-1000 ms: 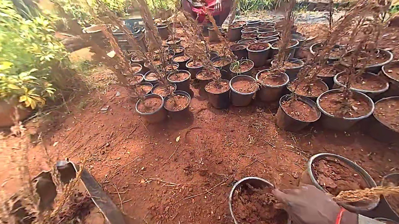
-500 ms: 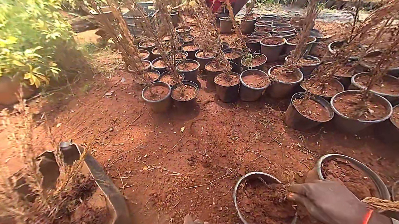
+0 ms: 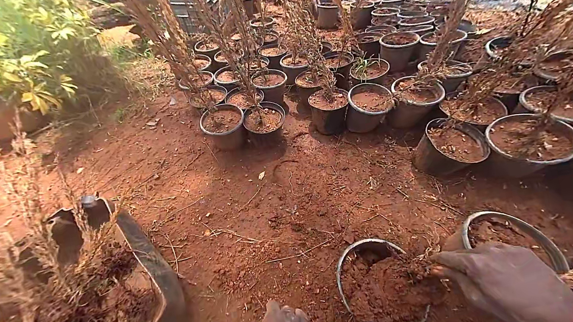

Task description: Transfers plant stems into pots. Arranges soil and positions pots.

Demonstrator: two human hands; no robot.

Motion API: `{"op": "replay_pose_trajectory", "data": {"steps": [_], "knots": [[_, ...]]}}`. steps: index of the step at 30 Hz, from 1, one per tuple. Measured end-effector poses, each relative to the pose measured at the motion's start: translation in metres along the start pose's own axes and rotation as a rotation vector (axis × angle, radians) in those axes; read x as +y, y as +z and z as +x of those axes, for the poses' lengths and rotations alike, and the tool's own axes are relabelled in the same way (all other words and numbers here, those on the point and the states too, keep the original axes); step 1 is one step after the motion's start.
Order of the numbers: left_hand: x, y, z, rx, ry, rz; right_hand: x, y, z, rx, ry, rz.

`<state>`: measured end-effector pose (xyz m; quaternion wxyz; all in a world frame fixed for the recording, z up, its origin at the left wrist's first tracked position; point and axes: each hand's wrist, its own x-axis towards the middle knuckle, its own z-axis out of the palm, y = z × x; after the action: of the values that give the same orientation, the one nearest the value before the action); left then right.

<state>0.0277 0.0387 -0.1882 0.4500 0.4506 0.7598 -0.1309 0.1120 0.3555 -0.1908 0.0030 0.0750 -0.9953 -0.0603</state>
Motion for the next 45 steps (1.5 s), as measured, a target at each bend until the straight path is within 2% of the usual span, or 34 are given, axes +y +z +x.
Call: {"op": "replay_pose_trajectory", "data": {"steps": [2, 5, 7, 9, 11, 14, 17, 22, 26, 30, 35, 39, 43, 45], "knots": [[0.0, 0.001, 0.001, 0.002, 0.003, 0.003, -0.006, 0.005, -0.002, -0.055, 0.0, -0.002], [0.001, 0.002, 0.003, 0.002, 0.008, 0.01, -0.014, 0.017, -0.004, -0.229, 0.032, 0.011], [0.001, 0.002, 0.005, -0.004, 0.003, 0.018, -0.01, 0.016, 0.0, -0.286, 0.073, 0.03], [-0.001, 0.003, 0.007, -0.001, 0.015, 0.024, -0.007, 0.012, 0.004, -0.269, 0.091, 0.049], [-0.003, 0.009, 0.016, 0.067, 0.072, 0.014, -0.012, 0.013, 0.005, -0.257, 0.087, 0.048], [0.0, 0.022, 0.04, 0.268, 0.204, -0.039, -0.012, 0.009, 0.009, -0.371, 0.123, 0.072], [0.004, 0.031, 0.069, 0.371, 0.33, -0.062, -0.009, 0.01, 0.011, -0.31, 0.127, 0.116], [0.006, 0.033, 0.092, 0.392, 0.367, -0.044, -0.005, 0.01, 0.011, -0.172, 0.137, 0.209], [0.008, 0.03, 0.096, 0.357, 0.366, -0.042, -0.005, 0.012, 0.004, -0.049, 0.109, 0.265], [0.006, 0.031, 0.104, 0.308, 0.361, -0.031, 0.0, 0.003, 0.003, 0.136, 0.041, 0.189], [0.008, 0.02, 0.111, 0.259, 0.361, 0.001, 0.001, -0.017, 0.003, 0.242, -0.028, 0.144], [0.01, -0.003, 0.088, 0.179, 0.301, 0.062, 0.006, -0.035, -0.001, 0.274, -0.051, 0.11], [-0.001, -0.014, 0.043, 0.129, 0.126, 0.022, -0.003, -0.059, -0.011, 0.241, -0.043, 0.154], [-0.004, -0.017, 0.026, 0.056, -0.007, -0.011, -0.018, -0.029, -0.018, 0.27, -0.088, 0.196]]}}
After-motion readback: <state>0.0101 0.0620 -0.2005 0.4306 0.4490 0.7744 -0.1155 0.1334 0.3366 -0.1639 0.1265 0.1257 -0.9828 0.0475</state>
